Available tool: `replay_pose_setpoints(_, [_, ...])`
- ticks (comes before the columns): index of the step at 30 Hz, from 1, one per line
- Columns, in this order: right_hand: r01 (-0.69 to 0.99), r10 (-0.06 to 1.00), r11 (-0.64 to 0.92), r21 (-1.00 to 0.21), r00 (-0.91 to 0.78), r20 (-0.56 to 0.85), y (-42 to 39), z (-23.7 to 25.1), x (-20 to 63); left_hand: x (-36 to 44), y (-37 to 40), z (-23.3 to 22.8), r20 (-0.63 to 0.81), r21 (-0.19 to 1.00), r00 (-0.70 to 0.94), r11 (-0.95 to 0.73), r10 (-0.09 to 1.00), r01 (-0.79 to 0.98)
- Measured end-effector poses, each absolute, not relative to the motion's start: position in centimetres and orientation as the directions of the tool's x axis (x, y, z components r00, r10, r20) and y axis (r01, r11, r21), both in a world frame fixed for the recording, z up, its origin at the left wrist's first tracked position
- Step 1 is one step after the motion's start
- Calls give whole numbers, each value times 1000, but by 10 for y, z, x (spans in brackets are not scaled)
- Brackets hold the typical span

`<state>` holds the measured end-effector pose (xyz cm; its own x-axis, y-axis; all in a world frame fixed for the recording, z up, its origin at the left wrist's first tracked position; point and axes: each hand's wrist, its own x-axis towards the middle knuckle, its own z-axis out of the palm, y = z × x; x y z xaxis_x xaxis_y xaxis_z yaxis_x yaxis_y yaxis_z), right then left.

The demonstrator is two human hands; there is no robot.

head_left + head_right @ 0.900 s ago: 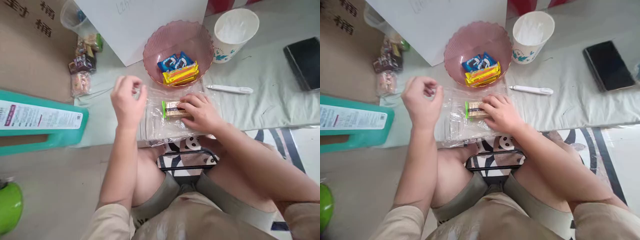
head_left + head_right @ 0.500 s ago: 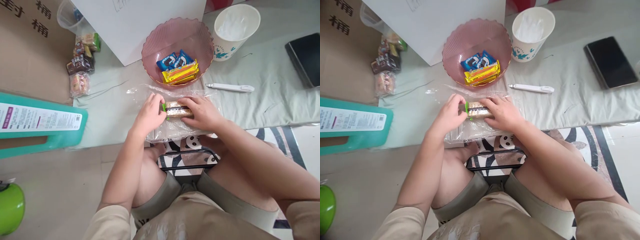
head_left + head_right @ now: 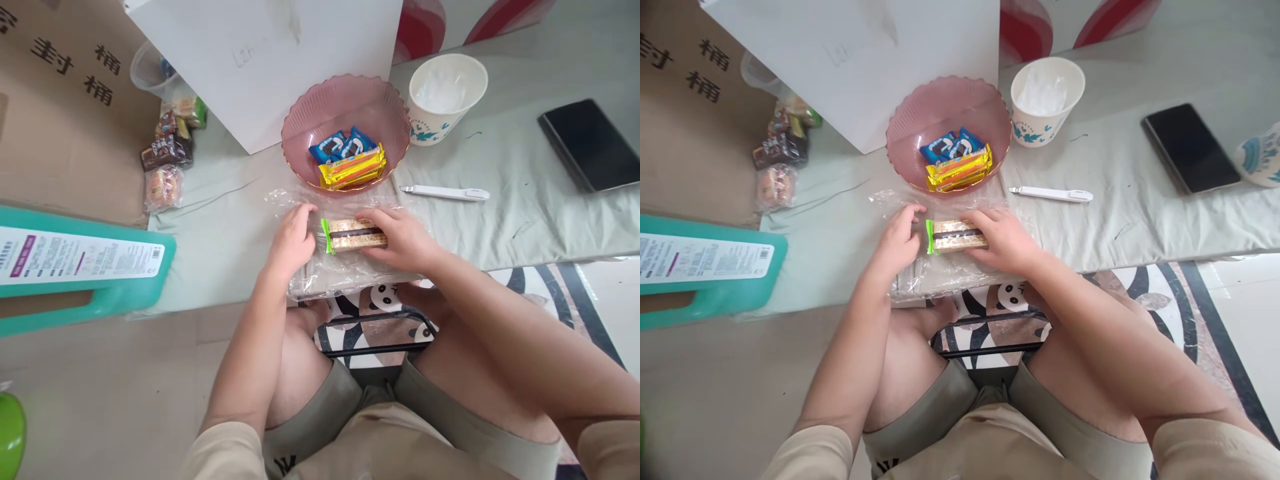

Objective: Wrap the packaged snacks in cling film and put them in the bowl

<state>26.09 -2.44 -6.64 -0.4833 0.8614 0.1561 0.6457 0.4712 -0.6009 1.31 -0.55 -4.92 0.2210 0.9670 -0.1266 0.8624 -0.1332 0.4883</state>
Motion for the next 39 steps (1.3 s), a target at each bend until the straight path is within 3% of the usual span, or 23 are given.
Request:
replay_pose_setpoints(5, [550, 843, 487, -679, -500, 199, -29, -61, 274, 17, 2, -60, -37, 501, 180, -138, 983, 855])
replay_pose_setpoints(13, [401, 850, 477, -782, -439, 293, -43, -26, 294, 25, 6, -57, -64, 480, 141, -93, 988, 872])
replay_pose_setpoints(16, [434, 895, 422, -796, -341, 288, -34, -11, 300, 24, 5, -56, -65, 479, 154, -105, 986, 872])
replay_pose_setpoints(21, [679, 924, 379, -629, -243, 295, 22, 10, 283, 20, 3, -56, -21, 477, 199, -165, 980, 863])
replay_pose_setpoints(26, [882, 951, 310, -355, -284, 125, 98, 19, 240, 20, 2, -54, -42, 486, 201, -156, 979, 860])
replay_pose_setpoints(29, [910, 950, 301, -287, -258, 176, 101, 21, 231, 19, 1, -53, -46, 496, 205, -156, 978, 854])
replay_pose_setpoints(34, [742, 859, 490, -457, -322, 398, 17, 4, 252, 17, 1, -51, -58, 508, 235, -174, 970, 843])
replay_pose_setpoints(39, [514, 787, 617, -596, -405, 465, -59, 17, 258, 19, 1, -51, -41, 509, 268, -211, 962, 834])
